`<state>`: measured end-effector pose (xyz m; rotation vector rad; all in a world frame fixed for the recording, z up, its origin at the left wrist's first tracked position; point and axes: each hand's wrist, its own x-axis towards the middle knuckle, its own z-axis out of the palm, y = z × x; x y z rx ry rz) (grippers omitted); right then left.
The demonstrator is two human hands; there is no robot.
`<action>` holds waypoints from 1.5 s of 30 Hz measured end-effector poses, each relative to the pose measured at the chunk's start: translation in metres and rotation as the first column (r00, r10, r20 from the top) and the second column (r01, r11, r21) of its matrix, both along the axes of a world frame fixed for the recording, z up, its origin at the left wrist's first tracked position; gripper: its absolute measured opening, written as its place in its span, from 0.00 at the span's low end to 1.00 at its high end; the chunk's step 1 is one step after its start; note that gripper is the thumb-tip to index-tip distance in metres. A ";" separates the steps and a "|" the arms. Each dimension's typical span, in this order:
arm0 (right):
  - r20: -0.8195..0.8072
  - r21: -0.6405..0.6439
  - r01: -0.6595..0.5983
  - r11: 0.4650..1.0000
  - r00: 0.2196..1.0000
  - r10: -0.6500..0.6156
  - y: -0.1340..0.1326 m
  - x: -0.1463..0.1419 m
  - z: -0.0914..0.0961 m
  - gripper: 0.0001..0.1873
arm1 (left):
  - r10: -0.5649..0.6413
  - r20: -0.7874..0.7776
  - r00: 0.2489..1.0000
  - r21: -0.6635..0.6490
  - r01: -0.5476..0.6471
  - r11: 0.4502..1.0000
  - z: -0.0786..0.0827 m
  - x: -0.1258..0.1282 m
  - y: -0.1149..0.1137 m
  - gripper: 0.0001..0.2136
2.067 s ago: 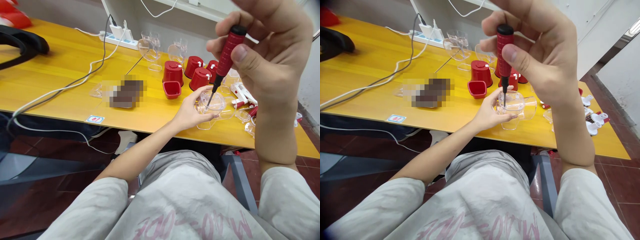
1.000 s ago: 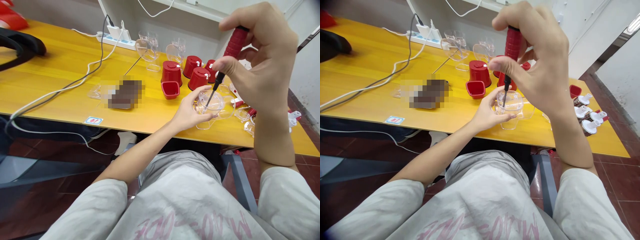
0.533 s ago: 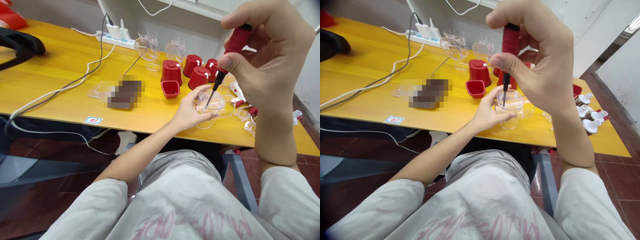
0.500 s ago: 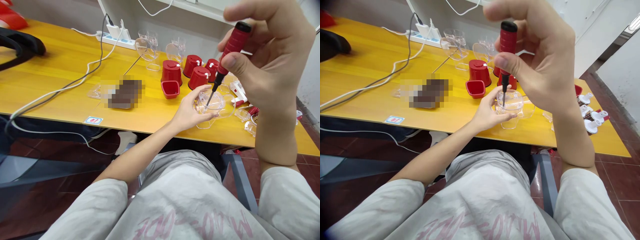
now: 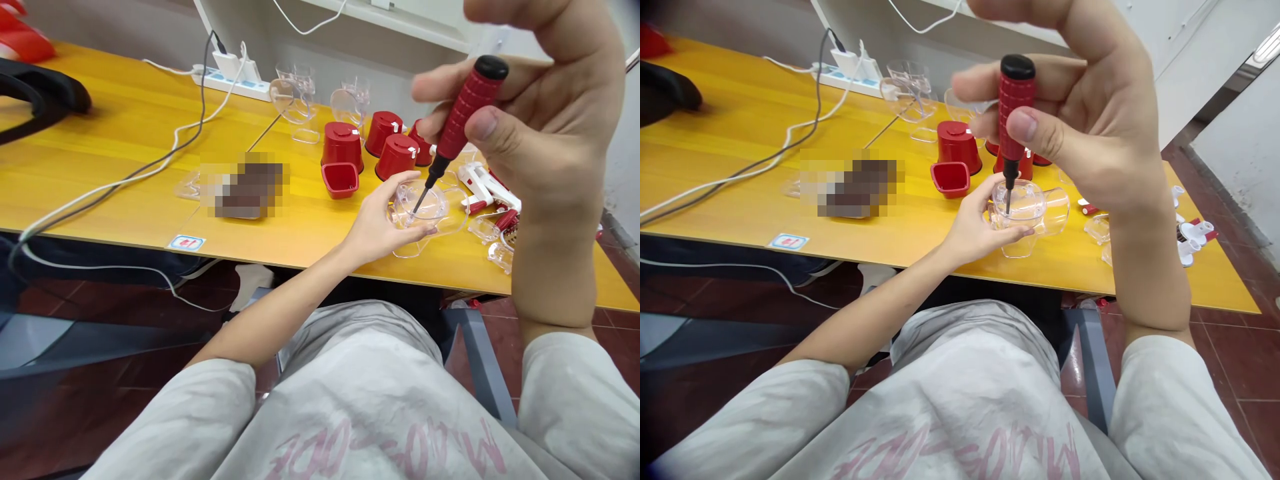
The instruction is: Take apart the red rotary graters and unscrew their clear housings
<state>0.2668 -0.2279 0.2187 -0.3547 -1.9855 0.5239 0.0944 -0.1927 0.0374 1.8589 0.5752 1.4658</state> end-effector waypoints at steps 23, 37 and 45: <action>0.073 0.152 0.267 0.952 0.957 -0.280 -0.017 0.006 0.006 0.19 | 0.046 0.011 0.999 0.001 -0.046 0.999 -0.001 0.003 -0.002 0.48; 0.123 0.184 0.211 0.960 0.964 -0.236 -0.003 0.017 0.011 0.24 | 0.044 -0.009 0.999 0.019 -0.044 0.999 0.000 0.002 -0.004 0.46; 0.137 0.334 0.412 0.848 0.869 -0.476 -0.006 0.010 0.008 0.23 | 0.058 -0.007 0.998 0.036 -0.058 0.998 -0.004 0.003 -0.001 0.47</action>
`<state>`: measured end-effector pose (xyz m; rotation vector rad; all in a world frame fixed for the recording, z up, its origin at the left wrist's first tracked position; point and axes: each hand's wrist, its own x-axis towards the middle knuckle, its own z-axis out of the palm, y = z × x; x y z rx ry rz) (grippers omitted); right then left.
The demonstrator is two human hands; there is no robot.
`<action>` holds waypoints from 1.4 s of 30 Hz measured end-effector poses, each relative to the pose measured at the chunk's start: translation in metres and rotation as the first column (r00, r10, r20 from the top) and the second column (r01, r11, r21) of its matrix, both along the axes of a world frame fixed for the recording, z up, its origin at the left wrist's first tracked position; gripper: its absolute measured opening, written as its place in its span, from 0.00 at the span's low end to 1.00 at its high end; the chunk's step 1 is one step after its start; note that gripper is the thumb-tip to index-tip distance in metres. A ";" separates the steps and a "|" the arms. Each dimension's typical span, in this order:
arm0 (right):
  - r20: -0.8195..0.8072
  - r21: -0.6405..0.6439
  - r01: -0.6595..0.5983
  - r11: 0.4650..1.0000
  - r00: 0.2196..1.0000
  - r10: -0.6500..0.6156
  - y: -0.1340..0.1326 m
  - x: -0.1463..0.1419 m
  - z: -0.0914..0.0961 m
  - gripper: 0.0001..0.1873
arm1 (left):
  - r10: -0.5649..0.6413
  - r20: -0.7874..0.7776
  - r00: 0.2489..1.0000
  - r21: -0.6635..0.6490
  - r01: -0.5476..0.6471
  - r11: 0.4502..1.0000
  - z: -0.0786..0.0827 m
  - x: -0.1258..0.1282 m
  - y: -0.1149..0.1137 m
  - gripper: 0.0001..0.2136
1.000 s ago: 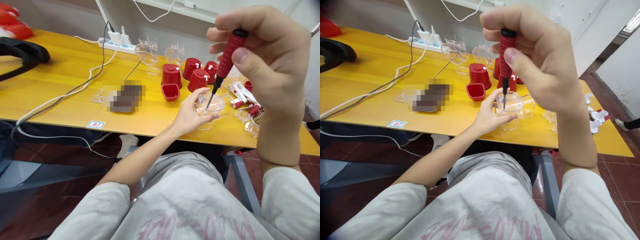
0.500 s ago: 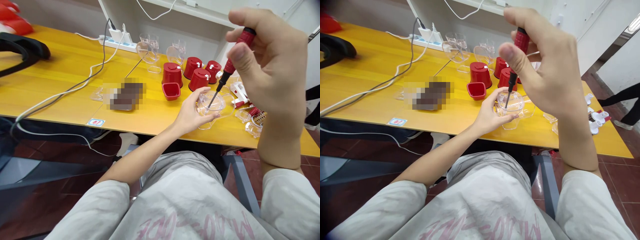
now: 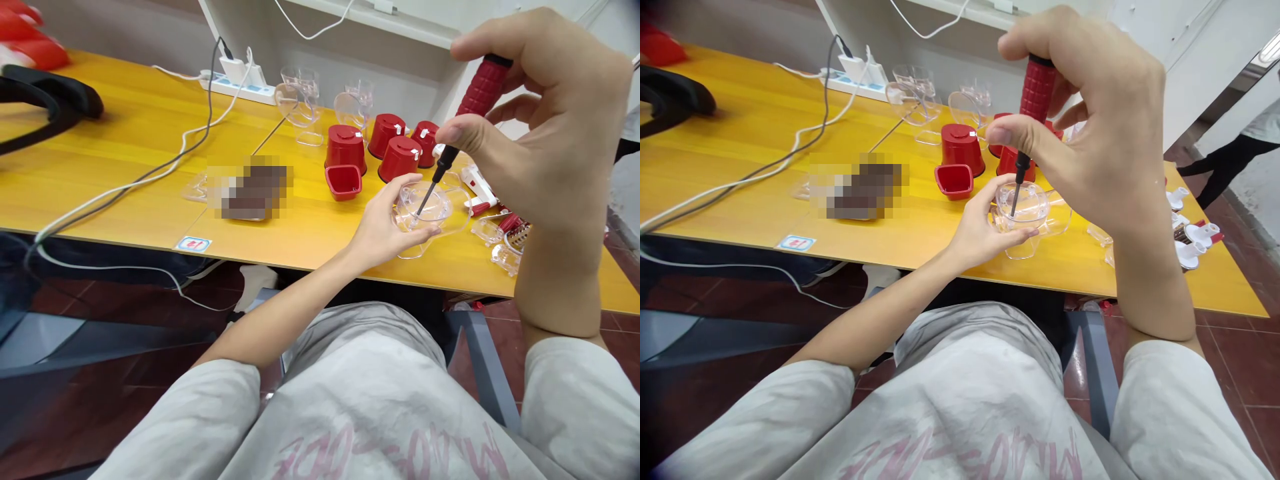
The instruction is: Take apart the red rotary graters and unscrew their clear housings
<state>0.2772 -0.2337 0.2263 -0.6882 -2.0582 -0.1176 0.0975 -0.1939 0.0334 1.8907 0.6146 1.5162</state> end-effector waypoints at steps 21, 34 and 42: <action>0.109 -0.212 -0.120 0.970 0.983 0.145 -0.009 0.001 0.012 0.25 | 0.001 0.000 1.000 0.005 -0.001 1.000 0.002 -0.001 0.000 0.47; 0.100 -0.095 0.023 0.995 0.995 -0.013 -0.026 -0.009 0.009 0.23 | 0.021 -0.018 1.000 -0.007 -0.021 1.000 0.004 -0.001 -0.001 0.47; -0.131 -0.275 -0.232 0.933 0.970 0.203 -0.021 -0.009 0.007 0.28 | 0.031 -0.050 0.998 -0.008 -0.031 0.999 0.008 -0.003 -0.004 0.47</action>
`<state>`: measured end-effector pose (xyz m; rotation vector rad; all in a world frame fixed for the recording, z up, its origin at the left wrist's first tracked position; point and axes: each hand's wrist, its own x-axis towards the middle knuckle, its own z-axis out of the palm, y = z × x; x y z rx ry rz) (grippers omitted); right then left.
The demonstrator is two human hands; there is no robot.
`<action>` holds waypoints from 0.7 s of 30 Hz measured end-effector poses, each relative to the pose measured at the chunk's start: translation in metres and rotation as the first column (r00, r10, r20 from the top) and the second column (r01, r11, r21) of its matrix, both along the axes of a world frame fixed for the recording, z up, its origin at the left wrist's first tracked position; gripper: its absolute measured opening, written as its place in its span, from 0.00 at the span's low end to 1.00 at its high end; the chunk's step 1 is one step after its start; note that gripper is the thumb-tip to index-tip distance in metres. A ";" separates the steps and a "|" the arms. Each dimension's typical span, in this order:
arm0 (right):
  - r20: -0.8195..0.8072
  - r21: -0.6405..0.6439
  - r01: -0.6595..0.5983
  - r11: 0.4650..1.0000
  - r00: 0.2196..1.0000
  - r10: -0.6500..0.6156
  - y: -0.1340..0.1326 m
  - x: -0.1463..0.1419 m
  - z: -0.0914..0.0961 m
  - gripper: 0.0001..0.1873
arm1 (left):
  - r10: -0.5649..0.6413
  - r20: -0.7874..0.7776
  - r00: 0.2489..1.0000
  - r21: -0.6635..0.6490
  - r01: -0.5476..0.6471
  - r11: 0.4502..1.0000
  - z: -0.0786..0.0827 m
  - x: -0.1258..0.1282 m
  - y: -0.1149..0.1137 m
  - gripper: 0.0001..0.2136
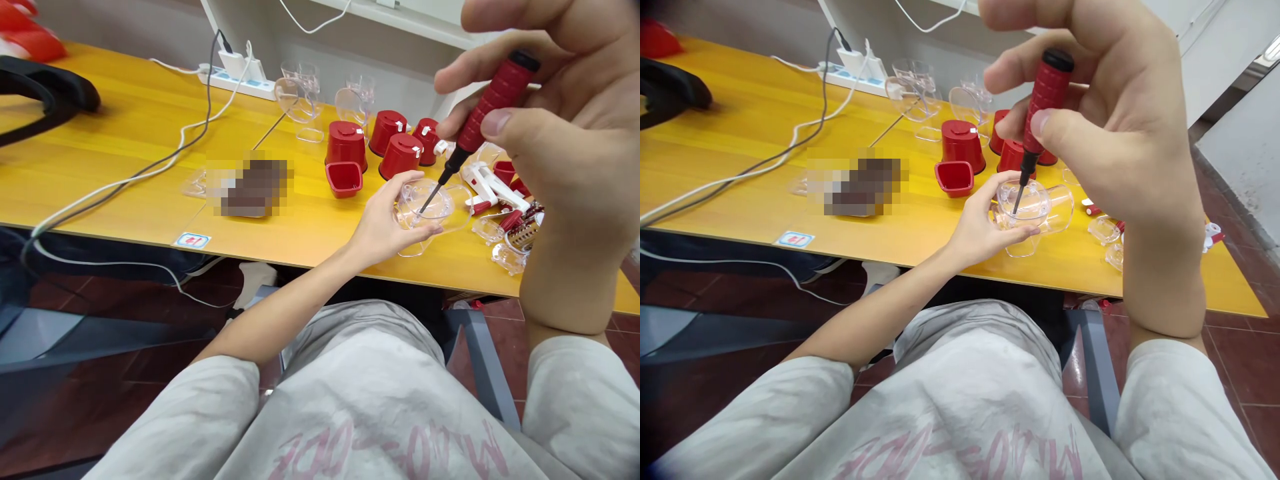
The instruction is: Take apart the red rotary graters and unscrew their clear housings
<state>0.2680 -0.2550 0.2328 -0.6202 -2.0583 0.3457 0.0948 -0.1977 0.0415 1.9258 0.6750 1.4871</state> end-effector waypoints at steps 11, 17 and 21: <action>0.047 0.035 -0.056 0.998 0.997 0.055 0.013 0.009 0.001 0.31 | -0.037 0.050 0.998 -0.021 0.038 0.999 -0.002 0.001 -0.001 0.47; 0.131 0.153 0.123 0.981 0.981 -0.143 0.013 0.005 -0.004 0.26 | 0.006 0.019 1.000 -0.030 -0.006 1.000 -0.003 0.002 0.000 0.49; 0.112 0.163 0.158 0.974 0.978 -0.178 0.001 -0.001 -0.004 0.25 | 0.002 0.017 1.000 -0.022 -0.001 1.000 -0.002 0.001 0.000 0.49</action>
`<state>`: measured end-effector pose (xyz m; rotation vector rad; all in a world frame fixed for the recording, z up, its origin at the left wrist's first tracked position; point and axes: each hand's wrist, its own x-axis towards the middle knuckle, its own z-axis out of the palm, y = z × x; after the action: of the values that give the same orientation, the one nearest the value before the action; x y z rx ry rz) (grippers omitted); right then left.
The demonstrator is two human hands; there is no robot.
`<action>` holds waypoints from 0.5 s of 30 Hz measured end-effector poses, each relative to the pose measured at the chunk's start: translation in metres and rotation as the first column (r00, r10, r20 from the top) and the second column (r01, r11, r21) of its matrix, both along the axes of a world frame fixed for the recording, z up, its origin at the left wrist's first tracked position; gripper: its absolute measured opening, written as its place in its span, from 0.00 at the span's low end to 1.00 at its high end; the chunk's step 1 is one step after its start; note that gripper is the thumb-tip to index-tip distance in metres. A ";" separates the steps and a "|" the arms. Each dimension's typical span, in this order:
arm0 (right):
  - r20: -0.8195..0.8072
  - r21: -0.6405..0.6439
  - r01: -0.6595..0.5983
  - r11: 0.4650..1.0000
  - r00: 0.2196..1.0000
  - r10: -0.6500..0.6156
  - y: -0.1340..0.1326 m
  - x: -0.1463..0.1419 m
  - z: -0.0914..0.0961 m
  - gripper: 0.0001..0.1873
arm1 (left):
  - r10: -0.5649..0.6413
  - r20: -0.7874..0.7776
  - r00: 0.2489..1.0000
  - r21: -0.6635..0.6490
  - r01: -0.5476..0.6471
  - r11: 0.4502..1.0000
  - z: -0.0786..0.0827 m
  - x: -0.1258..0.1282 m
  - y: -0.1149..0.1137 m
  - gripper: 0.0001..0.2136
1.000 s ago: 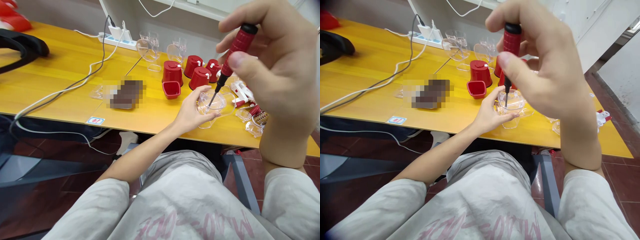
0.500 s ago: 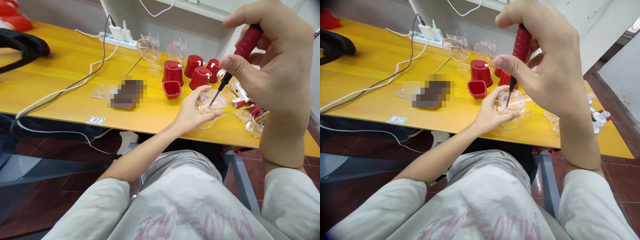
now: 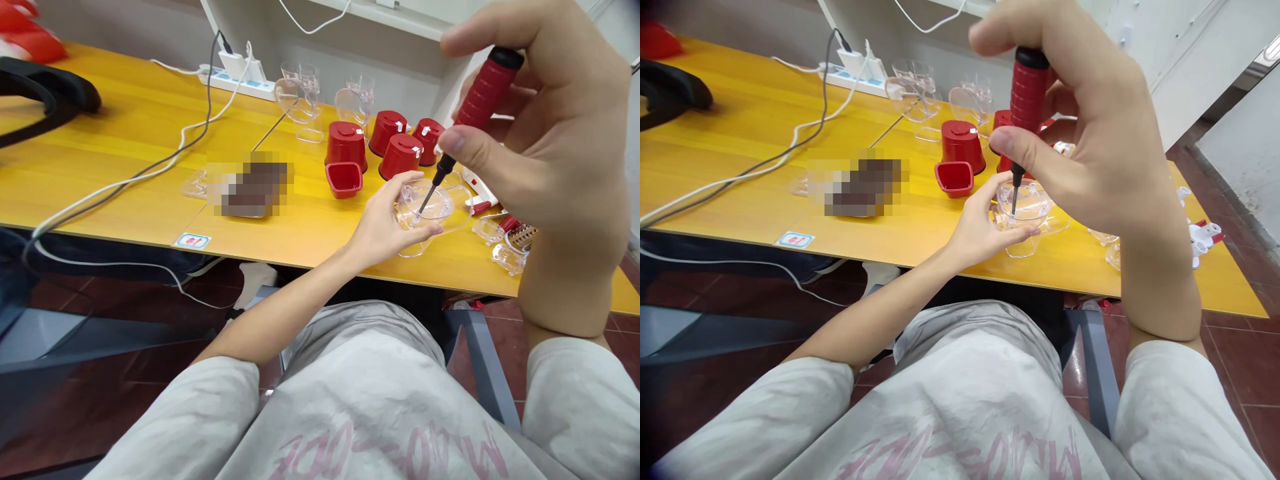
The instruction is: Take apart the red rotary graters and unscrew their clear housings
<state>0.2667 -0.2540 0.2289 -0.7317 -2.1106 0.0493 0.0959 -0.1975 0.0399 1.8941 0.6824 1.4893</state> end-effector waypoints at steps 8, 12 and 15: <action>0.015 -0.009 0.012 1.000 1.000 -0.012 0.010 0.011 -0.005 0.27 | -0.011 -0.022 1.000 0.007 0.012 1.000 0.002 -0.001 -0.001 0.48; 0.012 -0.014 -0.055 0.998 0.998 0.056 0.009 0.009 -0.002 0.34 | -0.016 -0.003 1.000 0.013 0.016 1.000 0.002 -0.001 -0.001 0.47; -0.073 -0.085 -0.106 0.991 0.992 0.100 0.005 0.010 -0.002 0.35 | -0.019 -0.006 1.000 0.012 0.019 1.000 0.003 -0.002 -0.002 0.47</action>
<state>0.2763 -0.2491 0.2270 -0.6625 -2.0896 0.2229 0.0939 -0.1994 0.0427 1.9094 0.6584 1.4797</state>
